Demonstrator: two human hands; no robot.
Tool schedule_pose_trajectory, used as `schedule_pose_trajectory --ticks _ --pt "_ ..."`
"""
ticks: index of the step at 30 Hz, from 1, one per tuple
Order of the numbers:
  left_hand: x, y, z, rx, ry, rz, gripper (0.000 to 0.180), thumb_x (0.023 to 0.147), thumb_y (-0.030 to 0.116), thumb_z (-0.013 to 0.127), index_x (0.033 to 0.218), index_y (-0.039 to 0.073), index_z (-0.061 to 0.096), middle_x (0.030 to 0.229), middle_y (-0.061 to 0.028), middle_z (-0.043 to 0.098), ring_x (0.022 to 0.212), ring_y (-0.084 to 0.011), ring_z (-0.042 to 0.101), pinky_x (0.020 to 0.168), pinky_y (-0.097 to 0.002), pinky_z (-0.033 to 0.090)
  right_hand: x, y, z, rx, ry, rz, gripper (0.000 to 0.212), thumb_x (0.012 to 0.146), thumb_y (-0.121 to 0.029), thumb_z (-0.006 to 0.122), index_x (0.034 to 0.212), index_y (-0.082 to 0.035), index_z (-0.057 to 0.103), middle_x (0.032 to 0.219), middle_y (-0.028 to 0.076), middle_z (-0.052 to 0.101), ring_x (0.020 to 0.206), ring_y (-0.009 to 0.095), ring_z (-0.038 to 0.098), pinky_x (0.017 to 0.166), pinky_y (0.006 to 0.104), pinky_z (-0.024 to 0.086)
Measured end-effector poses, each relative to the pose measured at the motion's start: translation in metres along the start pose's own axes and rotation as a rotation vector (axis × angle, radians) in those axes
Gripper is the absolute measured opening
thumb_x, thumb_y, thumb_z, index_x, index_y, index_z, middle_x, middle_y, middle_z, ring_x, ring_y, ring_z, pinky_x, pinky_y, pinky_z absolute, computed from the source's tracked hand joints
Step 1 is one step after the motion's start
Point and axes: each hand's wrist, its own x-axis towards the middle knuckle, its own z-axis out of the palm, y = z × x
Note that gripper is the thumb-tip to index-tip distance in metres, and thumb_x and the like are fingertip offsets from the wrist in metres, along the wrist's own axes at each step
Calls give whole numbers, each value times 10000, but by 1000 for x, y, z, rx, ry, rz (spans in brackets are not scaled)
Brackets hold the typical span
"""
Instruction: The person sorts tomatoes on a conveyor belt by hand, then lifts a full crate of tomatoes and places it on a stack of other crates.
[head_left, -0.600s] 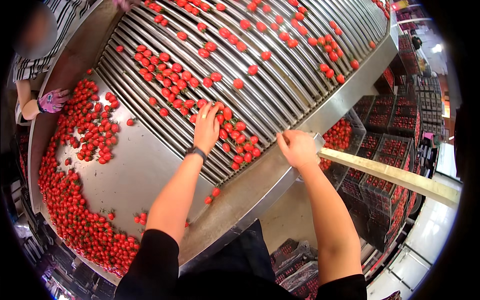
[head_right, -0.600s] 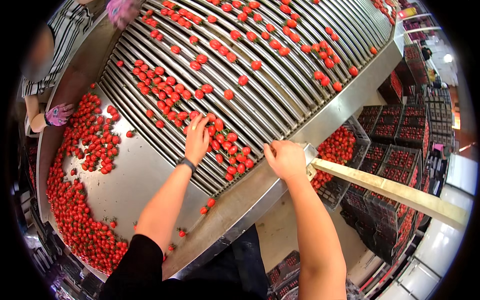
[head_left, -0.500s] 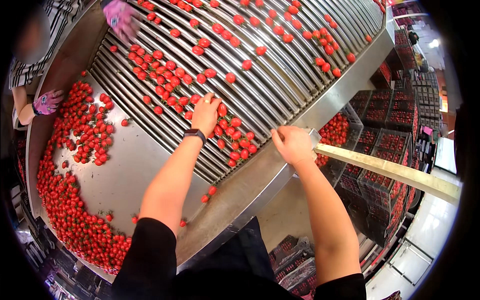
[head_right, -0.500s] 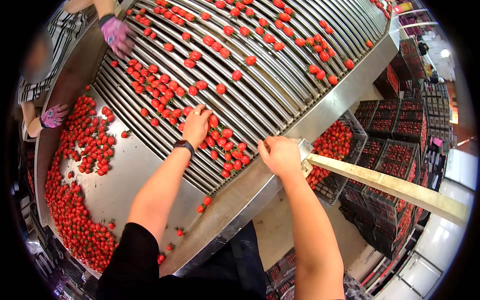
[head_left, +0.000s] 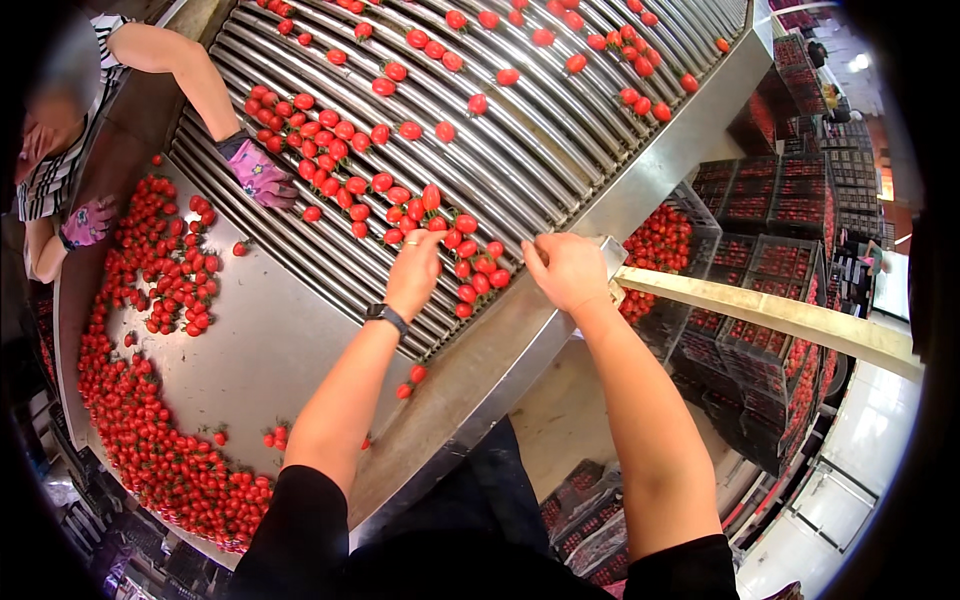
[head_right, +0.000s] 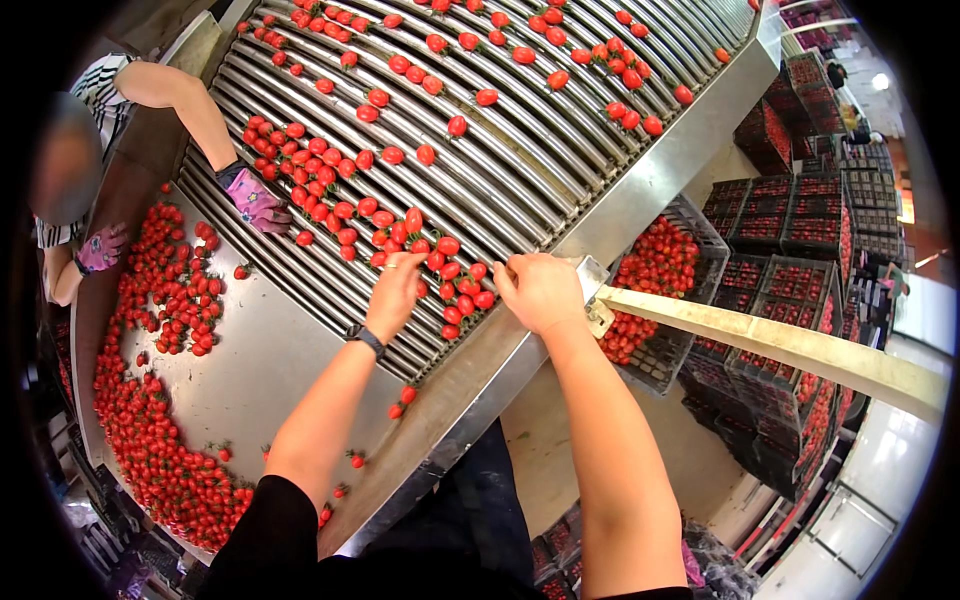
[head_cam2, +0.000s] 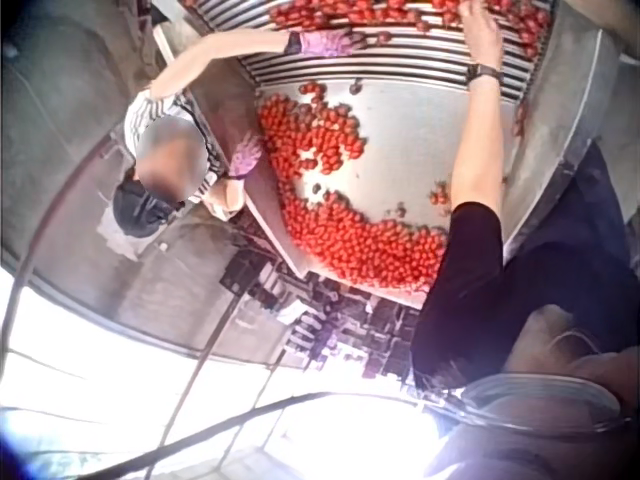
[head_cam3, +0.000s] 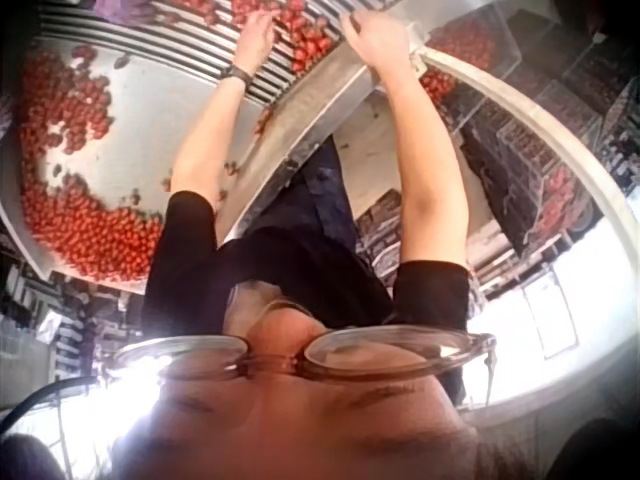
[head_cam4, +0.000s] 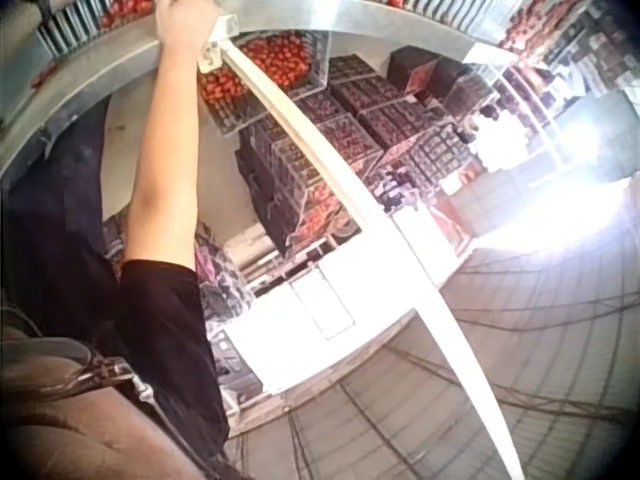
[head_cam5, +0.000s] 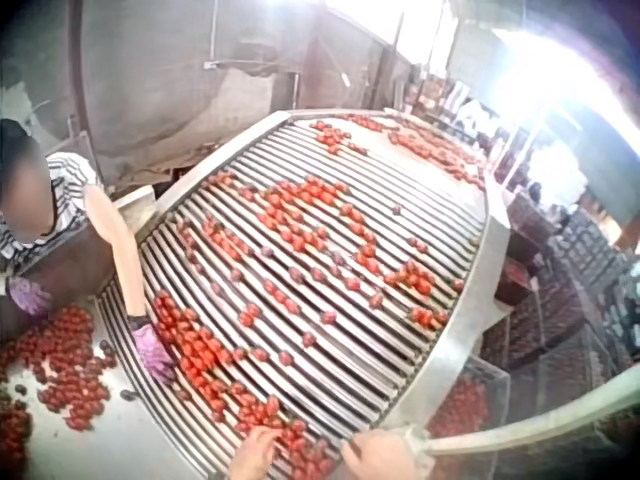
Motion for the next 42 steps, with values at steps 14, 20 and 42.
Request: schedule_pose_trajectory --ticks 14,20,42 --pt "18 -5 12 524 -250 91 360 765 199 595 1091 91 489 997 -107 514 762 -300 566 629 -394 474 -11 -11 18 14 27 -22 340 797 -310 514 571 -59 558 587 102 569 619 281 569 603 393 455" --pt "14 -2 8 223 -182 -64 369 739 267 646 1047 101 530 968 -100 557 807 -288 575 674 -373 462 -17 -19 20 42 55 -14 353 797 -315 516 552 -62 552 582 109 566 605 284 568 594 398 454" --pt "-32 0 2 -1325 100 -621 258 859 199 467 1089 81 449 905 -85 583 643 -144 538 562 -263 437 -34 -41 35 46 85 -34 332 792 -299 500 596 -45 587 633 137 592 625 305 581 617 418 471"
